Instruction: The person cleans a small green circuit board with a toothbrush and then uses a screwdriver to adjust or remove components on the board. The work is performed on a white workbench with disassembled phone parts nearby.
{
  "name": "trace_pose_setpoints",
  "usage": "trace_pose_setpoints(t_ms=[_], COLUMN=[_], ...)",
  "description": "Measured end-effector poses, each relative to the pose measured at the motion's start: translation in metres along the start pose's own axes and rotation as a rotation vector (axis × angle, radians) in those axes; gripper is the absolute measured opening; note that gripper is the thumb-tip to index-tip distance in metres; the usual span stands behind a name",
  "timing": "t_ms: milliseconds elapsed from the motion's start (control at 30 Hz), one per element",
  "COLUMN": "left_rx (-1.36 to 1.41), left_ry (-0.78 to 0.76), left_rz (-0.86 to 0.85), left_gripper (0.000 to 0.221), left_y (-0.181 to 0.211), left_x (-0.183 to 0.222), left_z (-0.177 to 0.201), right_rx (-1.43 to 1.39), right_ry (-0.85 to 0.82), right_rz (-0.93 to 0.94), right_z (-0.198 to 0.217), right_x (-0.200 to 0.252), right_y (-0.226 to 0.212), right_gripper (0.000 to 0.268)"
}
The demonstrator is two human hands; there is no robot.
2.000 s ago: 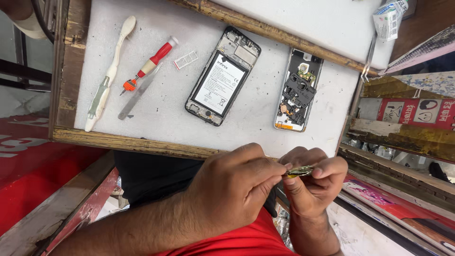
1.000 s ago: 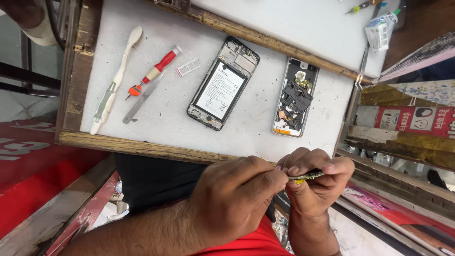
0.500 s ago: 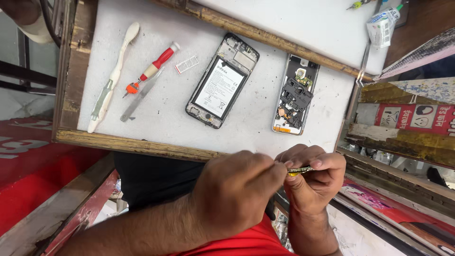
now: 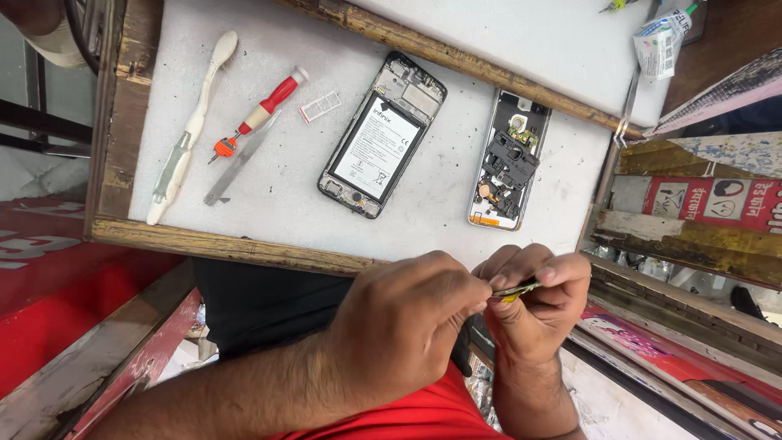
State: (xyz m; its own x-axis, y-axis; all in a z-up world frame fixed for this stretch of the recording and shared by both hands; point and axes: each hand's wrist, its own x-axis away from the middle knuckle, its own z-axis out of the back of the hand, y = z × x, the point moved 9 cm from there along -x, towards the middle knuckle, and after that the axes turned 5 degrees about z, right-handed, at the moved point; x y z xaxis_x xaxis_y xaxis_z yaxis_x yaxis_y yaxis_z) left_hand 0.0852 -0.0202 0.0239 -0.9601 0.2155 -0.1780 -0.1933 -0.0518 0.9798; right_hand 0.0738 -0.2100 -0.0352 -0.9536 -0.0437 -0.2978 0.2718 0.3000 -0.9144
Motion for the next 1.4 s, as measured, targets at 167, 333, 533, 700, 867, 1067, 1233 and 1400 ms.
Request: trace_pose_setpoints(t_ms=[167, 333, 533, 700, 867, 1067, 1233, 1400], left_rx=[-0.05, -0.137, -0.25, -0.277, -0.18, -0.002, 0.064, 0.04], left_ry=[0.117, 0.116, 0.109, 0.101, 0.078, -0.013, -0.016, 0.019], left_rz=[-0.062, -0.14, -0.176, -0.187, -0.118, 0.106, 0.142, 0.186], left_gripper=[0.008, 0.015, 0.016, 0.017, 0.015, 0.007, 0.01, 0.008], left_y=[0.008, 0.012, 0.013, 0.013, 0.008, -0.008, -0.009, -0.016], left_x=[0.002, 0.005, 0.006, 0.007, 0.003, -0.006, -0.01, -0.013], left_z=[0.011, 0.01, 0.005, 0.003, 0.006, 0.001, 0.003, 0.008], right_rx=[-0.165, -0.13, 0.001, 0.02, 0.02, -0.011, -0.06, -0.176], right_ry=[0.054, 0.058, 0.037, 0.056, 0.067, 0.036, 0.034, 0.011], right_rz=[-0.074, -0.08, -0.035, -0.033, -0.036, -0.022, -0.007, -0.016], right_z=[-0.001, -0.004, -0.005, -0.003, -0.004, -0.004, -0.001, -0.012], right_x=[-0.002, -0.001, 0.002, 0.003, 0.003, 0.002, 0.004, -0.006], right_y=[0.008, 0.011, 0.006, 0.004, 0.005, 0.004, 0.008, 0.029], right_gripper=[0.044, 0.043, 0.042, 0.042, 0.041, 0.043, 0.043, 0.041])
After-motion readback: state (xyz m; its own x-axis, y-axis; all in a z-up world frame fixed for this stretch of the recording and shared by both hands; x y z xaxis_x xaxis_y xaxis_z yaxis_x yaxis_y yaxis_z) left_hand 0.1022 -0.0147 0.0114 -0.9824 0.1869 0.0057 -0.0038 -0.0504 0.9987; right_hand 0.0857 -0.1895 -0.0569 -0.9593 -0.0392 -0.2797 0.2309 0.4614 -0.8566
